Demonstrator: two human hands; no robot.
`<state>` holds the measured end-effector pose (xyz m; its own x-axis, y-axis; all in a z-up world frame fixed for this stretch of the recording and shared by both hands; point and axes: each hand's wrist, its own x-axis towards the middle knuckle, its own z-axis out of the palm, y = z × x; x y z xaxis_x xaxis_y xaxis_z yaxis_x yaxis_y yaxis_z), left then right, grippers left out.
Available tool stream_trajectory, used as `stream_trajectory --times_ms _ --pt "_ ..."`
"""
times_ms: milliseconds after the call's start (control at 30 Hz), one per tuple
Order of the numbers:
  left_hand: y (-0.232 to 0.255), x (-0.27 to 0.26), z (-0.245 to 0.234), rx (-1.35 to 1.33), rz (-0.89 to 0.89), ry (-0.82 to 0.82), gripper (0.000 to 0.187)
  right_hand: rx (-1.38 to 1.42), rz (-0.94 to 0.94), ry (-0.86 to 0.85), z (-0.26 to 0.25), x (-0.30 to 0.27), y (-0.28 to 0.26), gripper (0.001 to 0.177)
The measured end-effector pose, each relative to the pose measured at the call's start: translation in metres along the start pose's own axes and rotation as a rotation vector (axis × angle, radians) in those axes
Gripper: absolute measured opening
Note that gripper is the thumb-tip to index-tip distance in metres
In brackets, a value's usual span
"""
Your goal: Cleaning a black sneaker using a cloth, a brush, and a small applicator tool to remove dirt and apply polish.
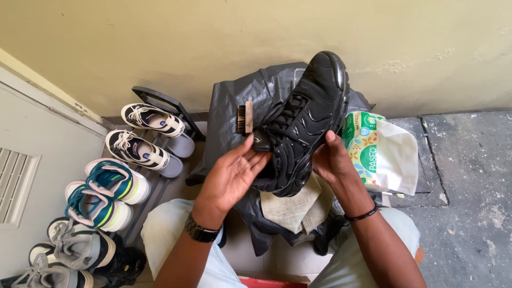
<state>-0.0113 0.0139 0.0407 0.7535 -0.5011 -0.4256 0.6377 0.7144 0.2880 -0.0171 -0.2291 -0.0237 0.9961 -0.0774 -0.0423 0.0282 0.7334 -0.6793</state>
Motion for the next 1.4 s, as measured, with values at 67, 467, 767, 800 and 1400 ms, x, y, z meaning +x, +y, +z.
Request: stream_trajectory --times_ms 67,467,767,800,1400 --pt "0.007 -0.017 0.009 0.249 0.121 -0.078 0.038 -0.033 0.024 -0.005 -0.002 0.003 -0.008 0.069" --pt "0.009 -0.03 0.001 1.42 0.379 -0.251 0.043 -0.184 0.325 0.026 0.061 -0.013 -0.008 0.068" --pt "0.011 0.002 -0.052 0.55 -0.038 -0.06 0.041 -0.181 0.415 0.059 0.072 -0.017 0.0 0.062" --pt "0.015 0.016 -0.074 0.4 -0.051 -0.061 0.027 -0.167 0.434 0.085 0.068 -0.013 0.002 0.066" --pt "0.003 -0.004 -0.037 0.056 -0.094 0.053 0.037 -0.549 0.347 -0.029 0.045 -0.018 0.001 0.069"
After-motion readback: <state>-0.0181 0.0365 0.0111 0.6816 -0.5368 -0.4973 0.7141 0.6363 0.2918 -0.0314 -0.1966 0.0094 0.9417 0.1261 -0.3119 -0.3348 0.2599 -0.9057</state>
